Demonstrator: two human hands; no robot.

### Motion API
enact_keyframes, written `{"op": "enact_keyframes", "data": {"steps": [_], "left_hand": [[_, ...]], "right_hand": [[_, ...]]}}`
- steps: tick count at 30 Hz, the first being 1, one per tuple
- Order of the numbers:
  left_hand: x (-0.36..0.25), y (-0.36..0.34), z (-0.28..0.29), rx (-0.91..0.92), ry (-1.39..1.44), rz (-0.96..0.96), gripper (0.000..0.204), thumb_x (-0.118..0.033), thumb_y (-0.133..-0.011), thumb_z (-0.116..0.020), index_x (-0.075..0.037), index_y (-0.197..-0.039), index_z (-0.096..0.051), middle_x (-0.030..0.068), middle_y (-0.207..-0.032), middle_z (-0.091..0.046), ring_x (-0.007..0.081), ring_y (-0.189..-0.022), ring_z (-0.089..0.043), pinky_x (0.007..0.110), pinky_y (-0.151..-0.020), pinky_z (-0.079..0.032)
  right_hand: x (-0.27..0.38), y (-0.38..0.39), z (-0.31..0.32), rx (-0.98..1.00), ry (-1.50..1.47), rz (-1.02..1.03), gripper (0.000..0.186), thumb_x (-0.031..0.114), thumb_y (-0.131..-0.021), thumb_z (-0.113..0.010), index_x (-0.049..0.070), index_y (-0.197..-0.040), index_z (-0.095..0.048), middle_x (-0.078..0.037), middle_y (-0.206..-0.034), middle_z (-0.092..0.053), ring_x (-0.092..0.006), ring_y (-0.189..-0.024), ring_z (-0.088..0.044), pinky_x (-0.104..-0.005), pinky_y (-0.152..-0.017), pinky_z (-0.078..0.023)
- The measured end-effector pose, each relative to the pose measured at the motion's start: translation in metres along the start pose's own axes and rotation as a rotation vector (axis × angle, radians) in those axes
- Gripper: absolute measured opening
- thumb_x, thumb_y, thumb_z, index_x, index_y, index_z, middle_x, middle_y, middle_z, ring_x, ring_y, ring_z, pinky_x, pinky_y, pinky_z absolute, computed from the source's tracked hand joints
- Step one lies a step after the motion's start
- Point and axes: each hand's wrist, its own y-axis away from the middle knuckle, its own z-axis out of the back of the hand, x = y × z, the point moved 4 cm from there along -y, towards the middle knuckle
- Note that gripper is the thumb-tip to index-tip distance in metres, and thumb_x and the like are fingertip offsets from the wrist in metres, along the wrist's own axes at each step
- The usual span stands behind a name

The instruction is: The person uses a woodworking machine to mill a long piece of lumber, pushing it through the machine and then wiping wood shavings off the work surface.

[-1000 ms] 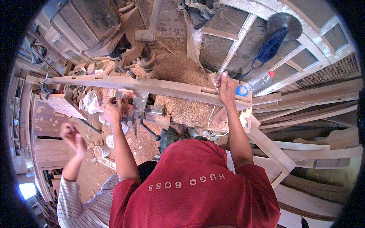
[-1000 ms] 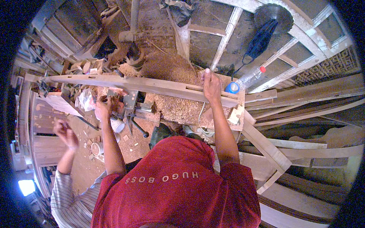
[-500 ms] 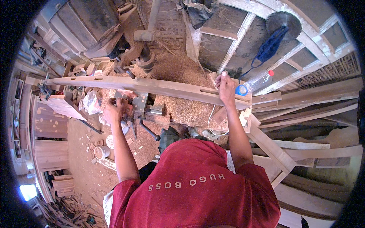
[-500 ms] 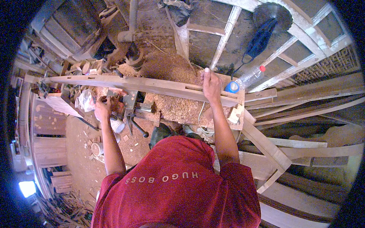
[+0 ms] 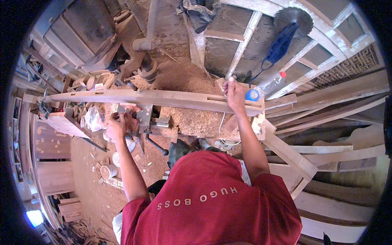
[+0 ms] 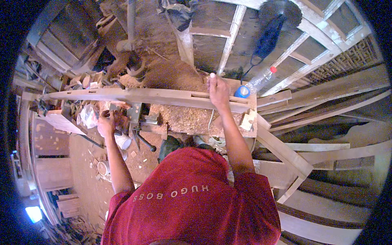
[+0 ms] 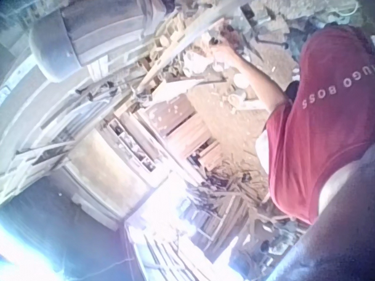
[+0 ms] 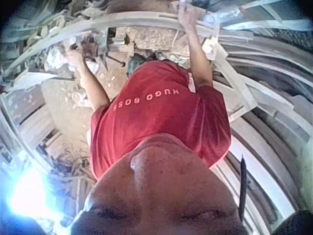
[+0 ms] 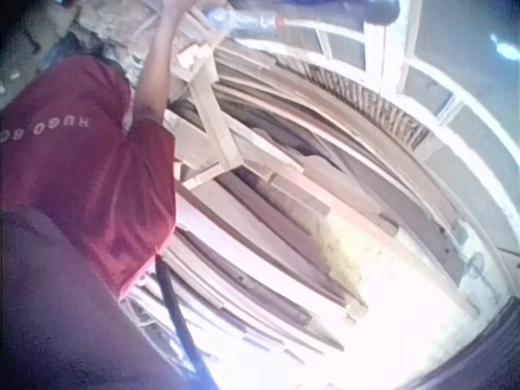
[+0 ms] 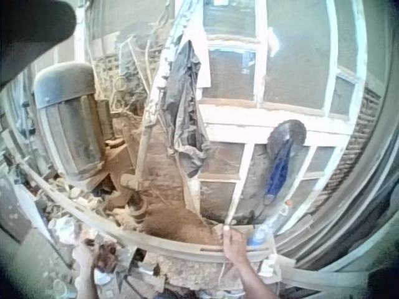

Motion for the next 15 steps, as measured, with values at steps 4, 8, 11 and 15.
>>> {"op": "enact_keyframes", "data": {"steps": [4,8,11,15], "left_hand": [[0.002,-0.003,-0.006,0.033,-0.061,0.010,0.049,-0.054,-0.085,-0.064,-0.015,-0.113,-0.072,0.0131,-0.108,-0.072,0.0347,-0.097,-0.070,0.046,-0.084,-0.054],[0.010,-0.008,-0.017,-0.046,-0.020,-0.101,0.047,-0.056,-0.087,-0.062,-0.015,-0.107,-0.073,0.0119,-0.097,-0.074,0.0354,-0.086,-0.072,0.048,-0.074,-0.056],[0.023,-0.014,-0.025,-0.047,-0.051,-0.070,0.050,-0.059,-0.087,-0.062,-0.014,-0.108,-0.072,0.0126,-0.101,-0.074,0.0348,-0.088,-0.071,0.047,-0.075,-0.056],[0.012,-0.011,-0.023,-0.009,-0.037,-0.100,0.052,-0.060,-0.087,-0.061,-0.014,-0.110,-0.071,0.0145,-0.105,-0.072,0.0364,-0.090,-0.070,0.049,-0.076,-0.055]], "right_hand": [[-0.001,0.001,0.003,0.035,0.071,-0.020,0.059,0.047,-0.105,-0.035,0.001,-0.082,-0.063,-0.016,-0.068,-0.062,-0.0325,-0.068,-0.064,-0.0425,-0.069,-0.050],[0.008,0.003,0.008,0.046,0.147,-0.081,0.065,0.053,-0.104,-0.031,0.000,-0.089,-0.066,-0.021,-0.084,-0.067,-0.0401,-0.086,-0.064,-0.0482,-0.081,-0.050],[0.006,0.001,0.006,0.064,0.138,-0.068,0.066,0.054,-0.104,-0.031,-0.001,-0.089,-0.065,-0.023,-0.088,-0.066,-0.0430,-0.087,-0.063,-0.0492,-0.081,-0.049],[0.023,0.002,0.017,0.046,0.163,-0.022,0.065,0.051,-0.104,-0.031,-0.003,-0.086,-0.062,-0.027,-0.086,-0.064,-0.0469,-0.086,-0.061,-0.0520,-0.081,-0.048]]}}
